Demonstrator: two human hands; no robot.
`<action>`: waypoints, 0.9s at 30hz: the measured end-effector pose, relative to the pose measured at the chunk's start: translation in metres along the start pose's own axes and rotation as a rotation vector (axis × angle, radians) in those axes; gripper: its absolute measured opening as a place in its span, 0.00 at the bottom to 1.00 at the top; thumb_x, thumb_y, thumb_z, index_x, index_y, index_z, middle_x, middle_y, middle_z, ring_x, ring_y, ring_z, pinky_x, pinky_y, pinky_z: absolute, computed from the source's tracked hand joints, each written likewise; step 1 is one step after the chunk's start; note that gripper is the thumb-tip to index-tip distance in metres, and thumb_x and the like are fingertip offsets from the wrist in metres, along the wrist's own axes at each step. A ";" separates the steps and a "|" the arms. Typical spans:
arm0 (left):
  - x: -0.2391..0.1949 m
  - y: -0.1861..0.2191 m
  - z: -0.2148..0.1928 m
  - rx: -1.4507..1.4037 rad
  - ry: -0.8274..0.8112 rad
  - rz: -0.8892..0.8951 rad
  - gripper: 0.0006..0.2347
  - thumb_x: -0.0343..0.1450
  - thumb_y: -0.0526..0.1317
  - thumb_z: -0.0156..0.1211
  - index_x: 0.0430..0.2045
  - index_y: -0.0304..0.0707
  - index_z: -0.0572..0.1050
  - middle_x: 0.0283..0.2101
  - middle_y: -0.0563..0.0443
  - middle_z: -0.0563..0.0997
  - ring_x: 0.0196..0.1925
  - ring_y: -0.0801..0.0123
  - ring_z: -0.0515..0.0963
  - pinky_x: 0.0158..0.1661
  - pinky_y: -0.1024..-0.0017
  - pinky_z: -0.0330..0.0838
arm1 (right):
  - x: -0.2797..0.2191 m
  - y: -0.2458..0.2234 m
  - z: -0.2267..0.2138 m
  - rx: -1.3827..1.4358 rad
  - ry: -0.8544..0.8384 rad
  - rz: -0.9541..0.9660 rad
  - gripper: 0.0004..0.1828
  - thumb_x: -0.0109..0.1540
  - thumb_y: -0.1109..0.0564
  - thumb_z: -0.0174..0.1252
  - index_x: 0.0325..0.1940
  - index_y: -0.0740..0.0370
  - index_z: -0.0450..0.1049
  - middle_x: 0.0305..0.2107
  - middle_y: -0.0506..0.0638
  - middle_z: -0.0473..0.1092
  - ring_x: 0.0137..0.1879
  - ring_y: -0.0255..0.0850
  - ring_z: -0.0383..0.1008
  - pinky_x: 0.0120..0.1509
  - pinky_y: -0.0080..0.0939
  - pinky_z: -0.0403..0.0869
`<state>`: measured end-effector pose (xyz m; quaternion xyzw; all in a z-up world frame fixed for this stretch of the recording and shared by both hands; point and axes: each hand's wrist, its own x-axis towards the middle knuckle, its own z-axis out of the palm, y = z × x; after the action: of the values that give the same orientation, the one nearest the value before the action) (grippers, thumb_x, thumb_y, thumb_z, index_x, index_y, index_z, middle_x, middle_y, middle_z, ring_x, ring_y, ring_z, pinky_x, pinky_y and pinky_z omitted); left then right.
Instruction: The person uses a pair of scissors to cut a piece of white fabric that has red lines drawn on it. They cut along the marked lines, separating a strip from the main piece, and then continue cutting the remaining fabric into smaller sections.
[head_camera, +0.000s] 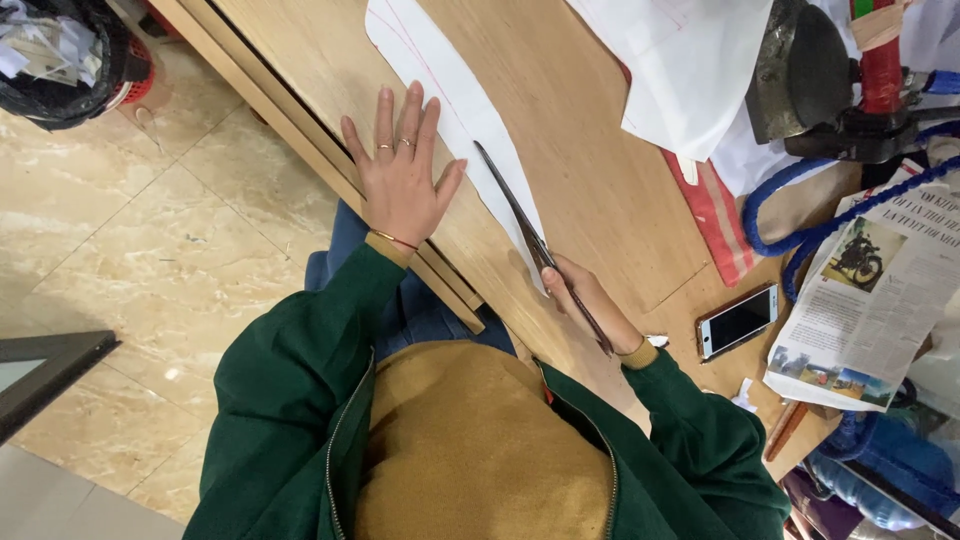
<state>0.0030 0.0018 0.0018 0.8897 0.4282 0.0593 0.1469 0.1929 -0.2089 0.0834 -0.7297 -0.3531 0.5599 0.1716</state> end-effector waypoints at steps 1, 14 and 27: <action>-0.001 0.000 0.002 -0.001 -0.001 0.000 0.30 0.84 0.63 0.37 0.77 0.45 0.49 0.78 0.50 0.45 0.78 0.49 0.40 0.68 0.29 0.35 | -0.001 -0.001 -0.001 0.000 0.000 0.002 0.27 0.65 0.28 0.39 0.36 0.51 0.64 0.24 0.40 0.57 0.28 0.29 0.57 0.32 0.30 0.60; 0.000 0.000 0.005 -0.010 0.017 -0.015 0.33 0.83 0.64 0.38 0.77 0.41 0.51 0.78 0.51 0.44 0.78 0.51 0.39 0.68 0.28 0.34 | 0.013 -0.022 0.000 -0.063 -0.035 -0.053 0.28 0.65 0.28 0.36 0.43 0.53 0.66 0.28 0.41 0.62 0.33 0.31 0.61 0.40 0.30 0.62; 0.002 0.004 -0.008 -0.102 -0.088 -0.043 0.33 0.81 0.63 0.33 0.77 0.40 0.47 0.79 0.52 0.42 0.80 0.50 0.38 0.69 0.28 0.29 | 0.018 -0.016 0.003 -0.057 0.027 -0.013 0.27 0.65 0.28 0.41 0.36 0.52 0.64 0.24 0.41 0.58 0.31 0.30 0.59 0.36 0.32 0.60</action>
<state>0.0053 0.0034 0.0107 0.8733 0.4369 0.0388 0.2120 0.1873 -0.1854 0.0804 -0.7395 -0.3710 0.5387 0.1591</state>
